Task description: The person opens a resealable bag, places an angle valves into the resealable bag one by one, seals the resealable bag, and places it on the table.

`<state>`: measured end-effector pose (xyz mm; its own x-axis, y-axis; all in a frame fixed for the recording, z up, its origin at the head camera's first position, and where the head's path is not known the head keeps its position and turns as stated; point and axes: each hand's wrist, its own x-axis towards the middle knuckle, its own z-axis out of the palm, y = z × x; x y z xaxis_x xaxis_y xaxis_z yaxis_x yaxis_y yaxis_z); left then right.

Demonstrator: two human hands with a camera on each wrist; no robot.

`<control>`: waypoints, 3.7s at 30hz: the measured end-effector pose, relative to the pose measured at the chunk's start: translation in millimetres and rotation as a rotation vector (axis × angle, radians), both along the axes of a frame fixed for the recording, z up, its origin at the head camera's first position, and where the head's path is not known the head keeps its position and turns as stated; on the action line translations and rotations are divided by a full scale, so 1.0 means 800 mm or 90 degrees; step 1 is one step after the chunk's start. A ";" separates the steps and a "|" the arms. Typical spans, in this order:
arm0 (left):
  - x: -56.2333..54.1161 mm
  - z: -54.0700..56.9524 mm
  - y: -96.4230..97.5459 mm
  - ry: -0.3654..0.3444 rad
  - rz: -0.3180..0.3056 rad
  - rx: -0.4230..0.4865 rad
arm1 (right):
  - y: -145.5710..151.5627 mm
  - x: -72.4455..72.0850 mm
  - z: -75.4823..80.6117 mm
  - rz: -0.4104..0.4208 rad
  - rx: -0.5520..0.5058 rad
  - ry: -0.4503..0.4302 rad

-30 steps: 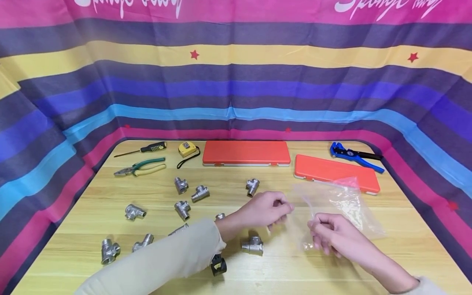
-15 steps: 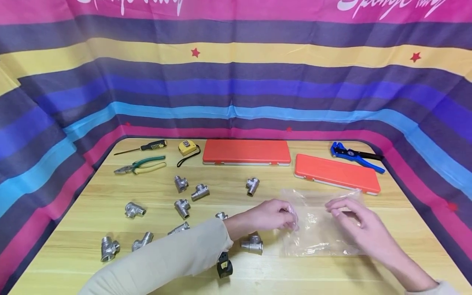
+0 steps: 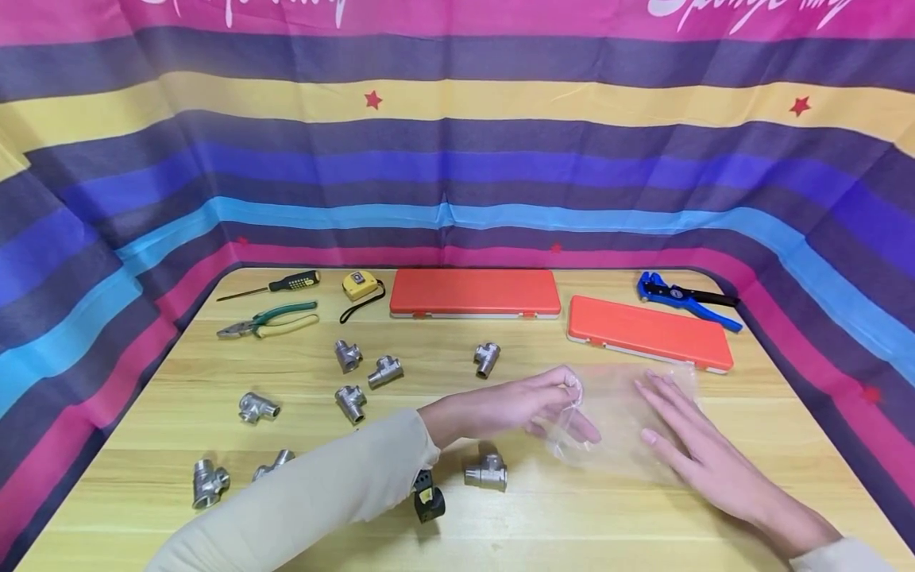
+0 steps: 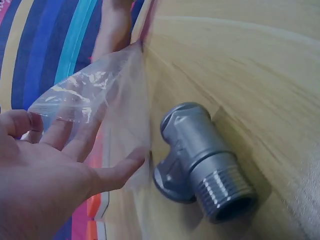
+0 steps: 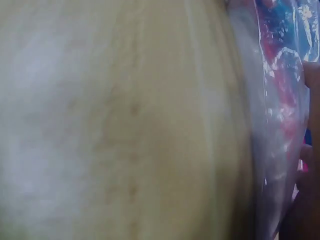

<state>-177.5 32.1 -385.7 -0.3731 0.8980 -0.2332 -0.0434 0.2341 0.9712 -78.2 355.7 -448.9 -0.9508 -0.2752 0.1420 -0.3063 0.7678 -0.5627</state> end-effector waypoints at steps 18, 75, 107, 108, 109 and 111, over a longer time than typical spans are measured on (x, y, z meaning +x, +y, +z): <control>-0.002 -0.010 0.000 0.031 -0.082 0.016 | 0.006 0.011 -0.012 0.017 0.097 0.007; -0.100 -0.033 -0.100 0.363 0.219 -0.253 | -0.018 -0.022 0.002 -0.097 -0.225 0.059; 0.003 -0.020 -0.004 0.346 0.153 -0.213 | -0.031 -0.028 0.000 -0.120 -0.195 0.044; 0.004 -0.021 0.000 0.343 0.157 -0.215 | -0.031 -0.028 0.000 -0.117 -0.197 0.045; 0.004 -0.022 0.003 0.339 0.159 -0.216 | -0.032 -0.028 0.001 -0.115 -0.202 0.047; 0.007 -0.023 0.012 0.328 0.162 -0.222 | -0.034 -0.029 0.002 -0.112 -0.207 0.051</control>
<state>-172.2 41.7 -404.2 -0.7048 0.6716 -0.2286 0.3100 0.5814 0.7522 -101.3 328.5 -447.5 -0.9618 -0.0368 0.2711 -0.2386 0.5977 -0.7654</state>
